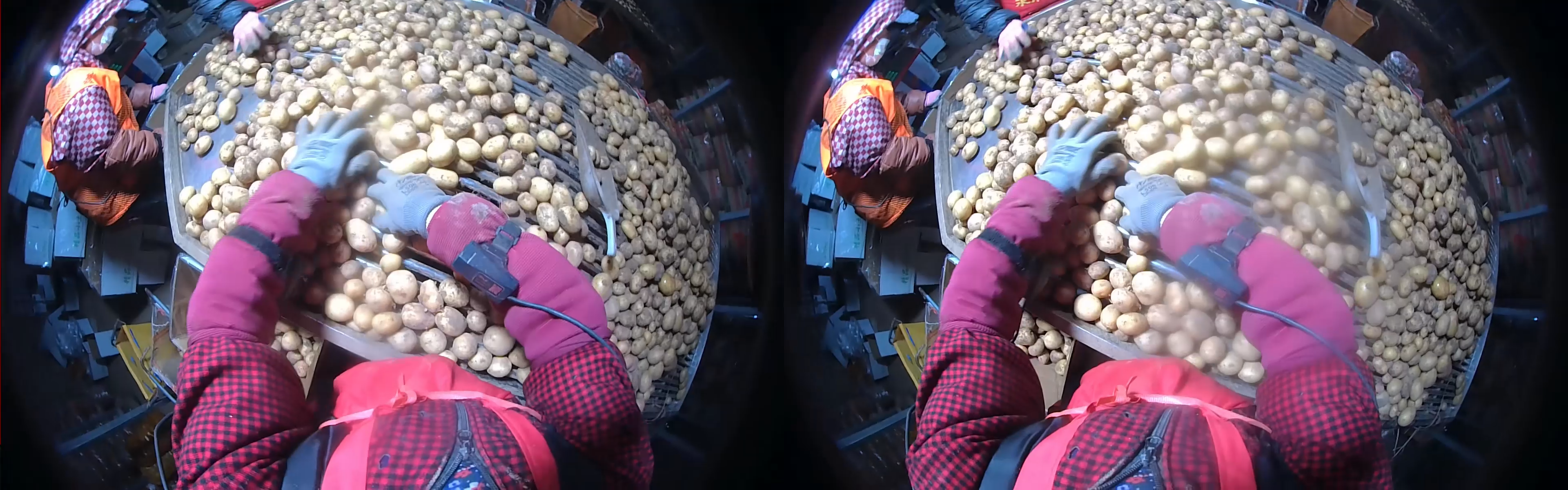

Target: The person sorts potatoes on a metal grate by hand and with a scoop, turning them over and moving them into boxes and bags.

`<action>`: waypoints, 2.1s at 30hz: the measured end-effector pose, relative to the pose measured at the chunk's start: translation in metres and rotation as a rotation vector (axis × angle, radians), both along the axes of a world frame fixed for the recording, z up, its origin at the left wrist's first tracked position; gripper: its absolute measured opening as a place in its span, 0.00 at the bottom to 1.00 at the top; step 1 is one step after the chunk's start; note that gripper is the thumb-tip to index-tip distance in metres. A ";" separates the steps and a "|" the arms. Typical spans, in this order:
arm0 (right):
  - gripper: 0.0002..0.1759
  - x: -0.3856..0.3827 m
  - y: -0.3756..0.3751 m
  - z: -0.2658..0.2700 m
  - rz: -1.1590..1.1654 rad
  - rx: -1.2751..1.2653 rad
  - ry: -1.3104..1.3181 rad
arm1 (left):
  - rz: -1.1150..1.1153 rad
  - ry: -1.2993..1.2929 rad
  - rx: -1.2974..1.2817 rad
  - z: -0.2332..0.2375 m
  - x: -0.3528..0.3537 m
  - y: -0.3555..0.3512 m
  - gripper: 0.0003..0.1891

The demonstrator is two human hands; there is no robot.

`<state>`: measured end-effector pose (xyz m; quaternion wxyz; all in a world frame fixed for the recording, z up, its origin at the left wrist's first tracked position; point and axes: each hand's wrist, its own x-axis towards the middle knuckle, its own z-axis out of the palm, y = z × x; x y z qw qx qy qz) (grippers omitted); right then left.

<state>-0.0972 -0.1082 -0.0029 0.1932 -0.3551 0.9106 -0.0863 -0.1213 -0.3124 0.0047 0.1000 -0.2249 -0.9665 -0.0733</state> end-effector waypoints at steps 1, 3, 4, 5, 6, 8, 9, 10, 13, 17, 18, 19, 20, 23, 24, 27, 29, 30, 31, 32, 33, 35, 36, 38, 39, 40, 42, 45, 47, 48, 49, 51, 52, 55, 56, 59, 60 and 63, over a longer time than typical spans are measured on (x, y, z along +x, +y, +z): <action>0.26 -0.001 0.000 0.003 -0.003 -0.002 -0.021 | 0.043 -0.006 -0.011 -0.001 0.001 -0.009 0.16; 0.26 -0.004 0.000 -0.003 0.017 -0.039 -0.061 | 0.080 0.135 -0.097 -0.010 0.009 -0.028 0.15; 0.26 -0.002 0.003 -0.001 -0.019 -0.041 -0.064 | 0.117 0.121 -0.129 -0.007 0.013 -0.036 0.15; 0.26 0.005 0.008 0.003 -0.052 -0.038 -0.067 | 0.114 0.104 -0.098 -0.009 0.015 -0.047 0.16; 0.26 0.011 0.015 0.005 -0.085 -0.034 -0.071 | 0.208 0.084 -0.095 -0.011 0.019 -0.055 0.16; 0.26 0.018 0.033 -0.003 -0.166 -0.124 -0.048 | 0.333 0.050 -0.170 -0.005 0.017 -0.058 0.17; 0.26 0.024 0.041 -0.002 -0.208 -0.161 -0.056 | 0.325 0.098 -0.202 -0.001 0.018 -0.054 0.17; 0.26 0.029 0.048 0.000 -0.248 -0.197 -0.064 | 0.252 0.073 -0.149 0.004 0.014 -0.046 0.17; 0.26 0.045 0.062 0.009 -0.312 -0.313 -0.200 | -0.029 0.142 0.019 -0.007 -0.011 -0.017 0.22; 0.22 0.076 0.075 0.003 -0.505 -0.647 -0.353 | 0.040 0.029 -0.148 -0.033 -0.001 0.029 0.36; 0.21 0.083 0.077 0.006 -0.606 -0.809 -0.497 | 0.031 0.130 -0.122 -0.041 0.010 0.028 0.38; 0.20 0.090 0.079 0.010 -0.711 -0.978 -0.632 | 0.028 -0.126 -0.123 -0.015 0.022 0.034 0.34; 0.19 0.095 0.082 0.020 -0.783 -1.150 -0.747 | -0.077 -0.085 -0.133 -0.007 0.040 0.034 0.29; 0.19 0.097 0.092 0.017 -0.752 -1.369 -0.691 | -0.171 -0.221 -0.036 0.011 0.085 0.032 0.24; 0.19 0.098 0.094 0.011 -0.712 -1.356 -0.618 | -0.224 -0.269 -0.001 0.015 0.091 0.028 0.23; 0.20 0.099 0.098 0.001 -0.748 -1.320 -0.627 | -0.203 -0.275 0.146 0.028 0.066 0.021 0.14; 0.20 0.100 0.100 0.003 -0.762 -1.363 -0.722 | -0.078 -0.038 0.128 0.017 0.030 0.008 0.13; 0.20 0.101 0.102 0.003 -0.757 -1.415 -0.777 | 0.023 0.066 0.066 -0.003 0.012 -0.004 0.13; 0.20 0.101 0.103 0.003 -0.752 -1.466 -0.833 | 0.074 0.032 -0.070 -0.011 0.000 -0.016 0.13; 0.20 0.100 0.103 0.001 -0.750 -1.533 -0.896 | 0.126 -0.003 -0.205 -0.009 -0.009 -0.019 0.13; 0.20 0.098 0.104 0.001 -0.779 -1.598 -1.003 | 0.115 -0.078 -0.278 -0.009 -0.016 -0.020 0.15; 0.20 0.092 0.104 0.004 -0.880 -1.716 -1.270 | 0.168 -0.186 -0.454 -0.006 -0.029 -0.002 0.17; 0.21 0.091 0.105 0.006 -0.944 -1.757 -1.435 | 0.201 -0.244 -0.539 -0.008 -0.028 0.003 0.18; 0.24 0.090 0.105 -0.002 -0.906 -1.652 -1.249 | 0.147 -0.175 -0.303 -0.015 -0.003 0.005 0.19; 0.24 0.091 0.106 0.000 -0.909 -1.676 -1.277 | 0.103 -0.216 -0.259 -0.005 0.008 0.006 0.17; 0.24 0.091 0.106 0.000 -0.912 -1.706 -1.302 | 0.057 -0.255 -0.218 0.002 0.015 0.003 0.15; 0.24 0.089 0.106 -0.003 -0.909 -1.730 -1.296 | -0.093 -0.240 -0.057 -0.004 0.036 -0.005 0.10; 0.26 0.089 0.106 -0.004 -0.933 -1.770 -1.325 | -0.117 -0.367 0.082 0.015 0.049 -0.003 0.07; 0.26 0.088 0.106 -0.005 -0.955 -1.757 -1.333 | -0.155 -0.358 0.008 0.019 0.036 -0.006 0.09; 0.27 0.088 0.106 -0.005 -0.967 -1.754 -1.329 | -0.061 -0.132 -0.026 0.008 0.023 -0.013 0.14; 0.27 0.088 0.106 -0.006 -0.946 -1.773 -1.349 | -0.040 -0.048 -0.179 0.005 0.007 -0.017 0.18; 0.28 0.088 0.106 -0.003 -0.947 -1.728 -1.295 | -0.035 0.032 -0.345 -0.009 -0.023 -0.027 0.18; 0.28 0.088 0.106 -0.002 -0.950 -1.704 -1.271 | -0.053 0.022 -0.364 -0.019 -0.034 -0.030 0.14; 0.28 0.089 0.105 -0.005 -0.931 -1.726 -1.280 | 0.084 -0.293 -0.559 -0.008 -0.056 -0.014 0.16; 0.28 0.086 0.105 -0.006 -0.909 -1.749 -1.268 | 0.065 -0.272 -0.522 -0.008 -0.062 -0.017 0.19; 0.29 0.085 0.110 -0.006 -0.879 -1.714 -1.228 | 0.130 -0.243 -0.594 -0.011 -0.065 -0.018 0.18; 0.29 0.084 0.111 -0.005 -0.876 -1.728 -1.264 | 0.154 -0.240 -0.624 -0.012 -0.065 -0.019 0.18; 0.30 0.083 0.109 0.004 -0.927 -1.781 -1.261 | 0.117 -0.344 -0.673 -0.007 -0.072 -0.024 0.18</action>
